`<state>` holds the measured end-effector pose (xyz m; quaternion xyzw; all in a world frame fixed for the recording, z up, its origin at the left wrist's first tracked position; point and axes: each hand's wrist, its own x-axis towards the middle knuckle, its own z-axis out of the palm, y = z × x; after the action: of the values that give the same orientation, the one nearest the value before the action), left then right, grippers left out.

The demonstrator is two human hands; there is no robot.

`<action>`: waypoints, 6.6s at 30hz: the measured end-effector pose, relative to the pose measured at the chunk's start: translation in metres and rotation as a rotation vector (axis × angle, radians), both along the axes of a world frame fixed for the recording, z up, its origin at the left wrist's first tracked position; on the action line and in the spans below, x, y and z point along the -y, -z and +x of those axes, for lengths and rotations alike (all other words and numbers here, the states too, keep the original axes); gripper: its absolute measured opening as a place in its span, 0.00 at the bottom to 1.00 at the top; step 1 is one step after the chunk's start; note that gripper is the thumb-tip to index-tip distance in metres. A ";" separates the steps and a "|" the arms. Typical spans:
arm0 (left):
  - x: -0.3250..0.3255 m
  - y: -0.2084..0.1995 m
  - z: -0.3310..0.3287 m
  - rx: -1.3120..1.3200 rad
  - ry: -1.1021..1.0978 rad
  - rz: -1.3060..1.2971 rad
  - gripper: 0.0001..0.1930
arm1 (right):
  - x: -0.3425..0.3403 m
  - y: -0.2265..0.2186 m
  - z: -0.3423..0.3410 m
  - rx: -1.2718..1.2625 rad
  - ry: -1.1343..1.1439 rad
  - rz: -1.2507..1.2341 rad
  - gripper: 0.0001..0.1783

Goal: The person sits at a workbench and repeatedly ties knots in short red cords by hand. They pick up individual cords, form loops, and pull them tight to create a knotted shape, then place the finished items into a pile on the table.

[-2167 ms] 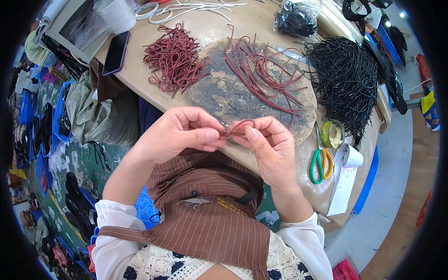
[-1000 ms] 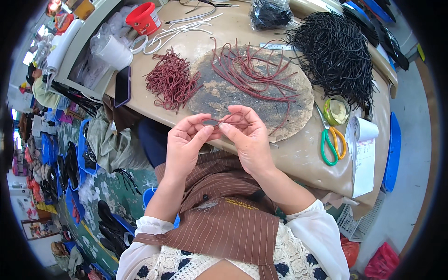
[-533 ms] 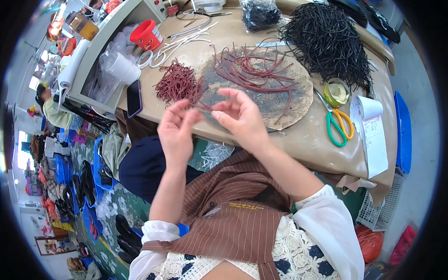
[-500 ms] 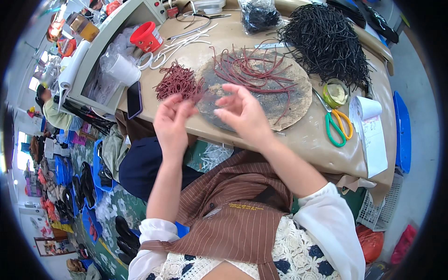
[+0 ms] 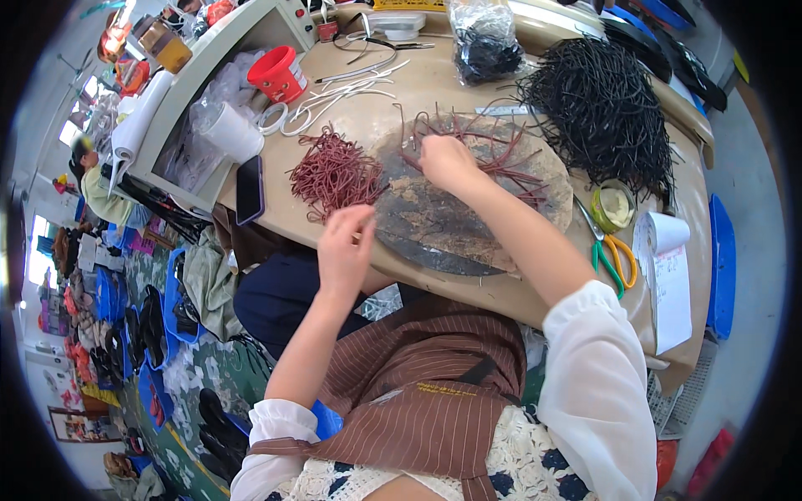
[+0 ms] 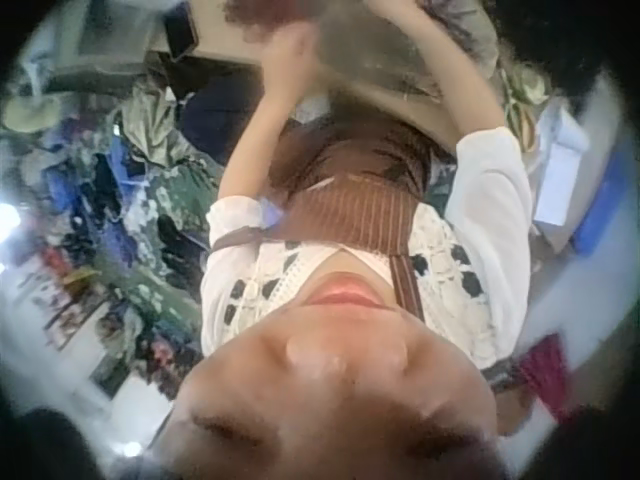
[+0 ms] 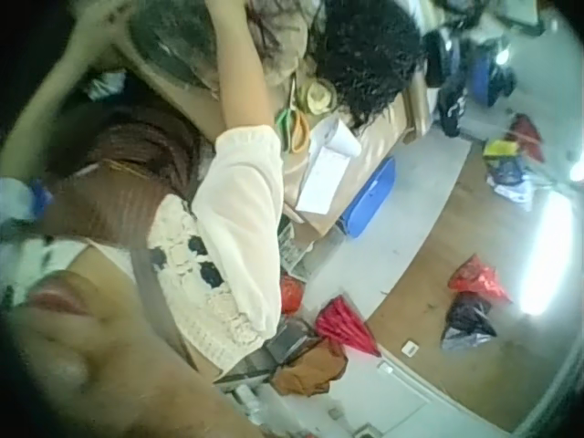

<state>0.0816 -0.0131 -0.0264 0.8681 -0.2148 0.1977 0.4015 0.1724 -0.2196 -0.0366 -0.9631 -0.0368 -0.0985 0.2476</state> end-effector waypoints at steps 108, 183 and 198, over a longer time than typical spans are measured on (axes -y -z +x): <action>0.010 -0.028 -0.074 -1.226 0.232 -1.231 0.12 | -0.035 -0.080 -0.146 -0.317 -0.427 0.456 0.09; 0.013 -0.074 -0.029 -1.314 0.486 -1.037 0.06 | -0.031 -0.059 -0.156 0.061 -0.455 1.433 0.15; 0.003 -0.081 -0.028 -1.460 0.559 -1.005 0.06 | -0.023 -0.058 -0.158 -0.291 -0.314 1.678 0.07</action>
<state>0.0537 -0.0162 0.0545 0.4185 0.0006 -0.4316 0.7991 0.0144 -0.1962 0.0219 -0.4489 -0.0523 0.0666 0.8896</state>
